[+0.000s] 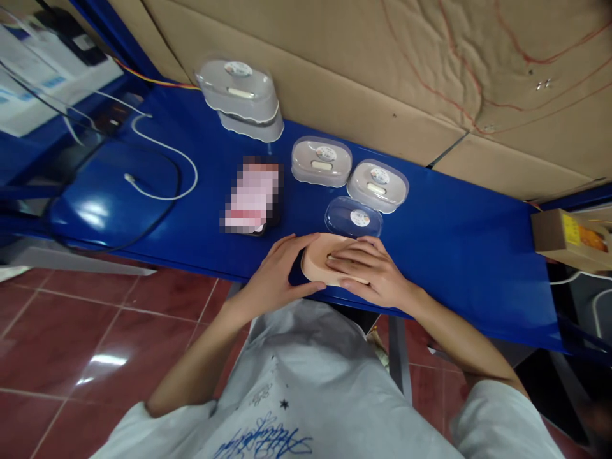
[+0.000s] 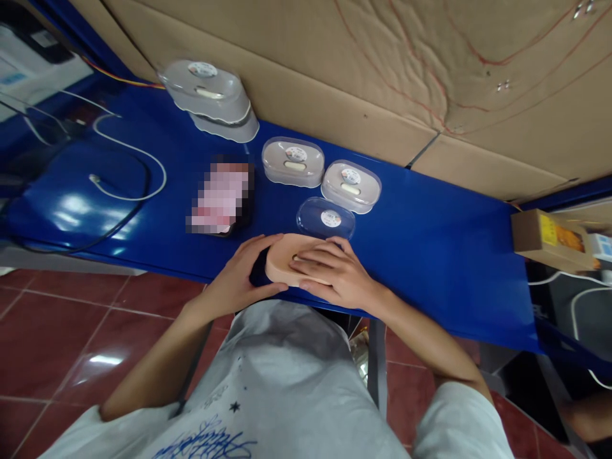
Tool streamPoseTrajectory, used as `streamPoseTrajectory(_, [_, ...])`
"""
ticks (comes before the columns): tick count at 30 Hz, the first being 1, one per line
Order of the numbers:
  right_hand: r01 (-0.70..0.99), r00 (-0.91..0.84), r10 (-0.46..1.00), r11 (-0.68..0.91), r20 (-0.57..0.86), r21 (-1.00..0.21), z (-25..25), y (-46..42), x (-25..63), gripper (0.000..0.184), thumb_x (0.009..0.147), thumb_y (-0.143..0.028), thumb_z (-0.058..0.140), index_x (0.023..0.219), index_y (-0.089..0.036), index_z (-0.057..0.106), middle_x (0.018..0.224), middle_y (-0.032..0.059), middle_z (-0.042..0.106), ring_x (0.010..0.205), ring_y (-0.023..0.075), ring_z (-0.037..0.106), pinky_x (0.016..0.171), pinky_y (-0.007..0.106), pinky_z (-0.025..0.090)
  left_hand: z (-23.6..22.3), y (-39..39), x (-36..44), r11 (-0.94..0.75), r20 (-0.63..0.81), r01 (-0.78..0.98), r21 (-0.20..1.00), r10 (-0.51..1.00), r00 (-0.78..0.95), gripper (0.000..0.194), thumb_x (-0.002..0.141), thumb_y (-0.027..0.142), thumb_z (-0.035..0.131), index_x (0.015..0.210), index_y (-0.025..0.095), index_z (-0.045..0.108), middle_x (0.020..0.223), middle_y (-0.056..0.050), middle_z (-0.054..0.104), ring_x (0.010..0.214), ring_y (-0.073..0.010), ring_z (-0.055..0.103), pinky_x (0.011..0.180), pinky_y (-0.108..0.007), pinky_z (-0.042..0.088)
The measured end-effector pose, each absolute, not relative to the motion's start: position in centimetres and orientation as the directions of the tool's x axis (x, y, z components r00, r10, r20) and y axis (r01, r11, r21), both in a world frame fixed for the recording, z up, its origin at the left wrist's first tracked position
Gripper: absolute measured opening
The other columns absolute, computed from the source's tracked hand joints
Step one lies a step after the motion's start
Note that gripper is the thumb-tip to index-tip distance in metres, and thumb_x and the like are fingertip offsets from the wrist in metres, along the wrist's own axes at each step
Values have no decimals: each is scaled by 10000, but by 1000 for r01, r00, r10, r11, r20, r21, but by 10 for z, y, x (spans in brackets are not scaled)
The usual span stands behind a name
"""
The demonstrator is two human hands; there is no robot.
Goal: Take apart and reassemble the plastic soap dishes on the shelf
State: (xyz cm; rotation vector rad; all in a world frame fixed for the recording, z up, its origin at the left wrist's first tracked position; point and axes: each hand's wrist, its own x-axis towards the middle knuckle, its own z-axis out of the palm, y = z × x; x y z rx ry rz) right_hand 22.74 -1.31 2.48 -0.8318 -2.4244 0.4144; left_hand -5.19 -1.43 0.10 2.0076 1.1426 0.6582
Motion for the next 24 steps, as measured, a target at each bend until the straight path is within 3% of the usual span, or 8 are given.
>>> streamPoseTrajectory(7, [446, -622, 690, 700, 369, -557, 31, -11, 228, 351, 1115, -339, 562, 1442, -305, 683, 1386, 49, 782, 1288, 230, 719, 1125, 475, 499, -5, -16, -57, -366, 100, 481, 797, 865, 492, 910, 871, 456, 850, 1623, 286, 368, 1642, -142, 528, 1556, -373, 486, 1283, -587, 437])
streamPoseTrajectory(13, [483, -623, 678, 726, 391, -489, 32, -10, 233, 340, 1110, -355, 576, 1421, -301, 702, 1360, 49, 794, 1262, 236, 732, 1095, 460, 516, -11, -19, -58, -507, 208, 485, 713, 813, 544, 901, 912, 313, 814, 1661, 297, 313, 1634, -132, 570, 1547, -358, 529, 1326, -612, 382])
streamPoseTrajectory(17, [531, -616, 696, 713, 368, -459, 31, -11, 234, 326, 1112, -372, 573, 1402, -318, 712, 1338, 34, 805, 1251, 238, 736, 1109, 470, 488, -14, -28, -60, -557, 278, 511, 655, 806, 523, 875, 979, 357, 778, 1678, 294, 255, 1697, -194, 478, 1587, -369, 478, 1297, -657, 399])
streamPoseTrajectory(19, [555, -612, 708, 702, 353, -447, 30, -11, 234, 320, 1113, -363, 577, 1403, -324, 708, 1341, 23, 804, 1264, 236, 731, 1130, 476, 458, -14, -37, -60, -543, 321, 533, 649, 831, 455, 831, 977, 354, 787, 1654, 304, 308, 1755, -218, 364, 1619, -394, 420, 1249, -659, 457])
streamPoseTrajectory(21, [576, -603, 715, 697, 353, -428, 29, -11, 234, 323, 1113, -356, 582, 1411, -320, 700, 1351, 23, 800, 1287, 239, 720, 1143, 480, 433, -13, -45, -59, -564, 340, 574, 594, 822, 457, 669, 983, 294, 774, 1571, 334, 457, 1787, -193, 293, 1637, -418, 375, 1247, -687, 437])
streamPoseTrajectory(24, [612, -579, 732, 681, 360, -401, 26, -10, 234, 328, 1109, -360, 596, 1416, -313, 700, 1354, 34, 798, 1322, 250, 702, 1158, 488, 410, -10, -54, -58, -626, 318, 613, 483, 777, 543, 340, 999, 229, 736, 1320, 331, 687, 1758, -139, 367, 1632, -430, 377, 1283, -742, 327])
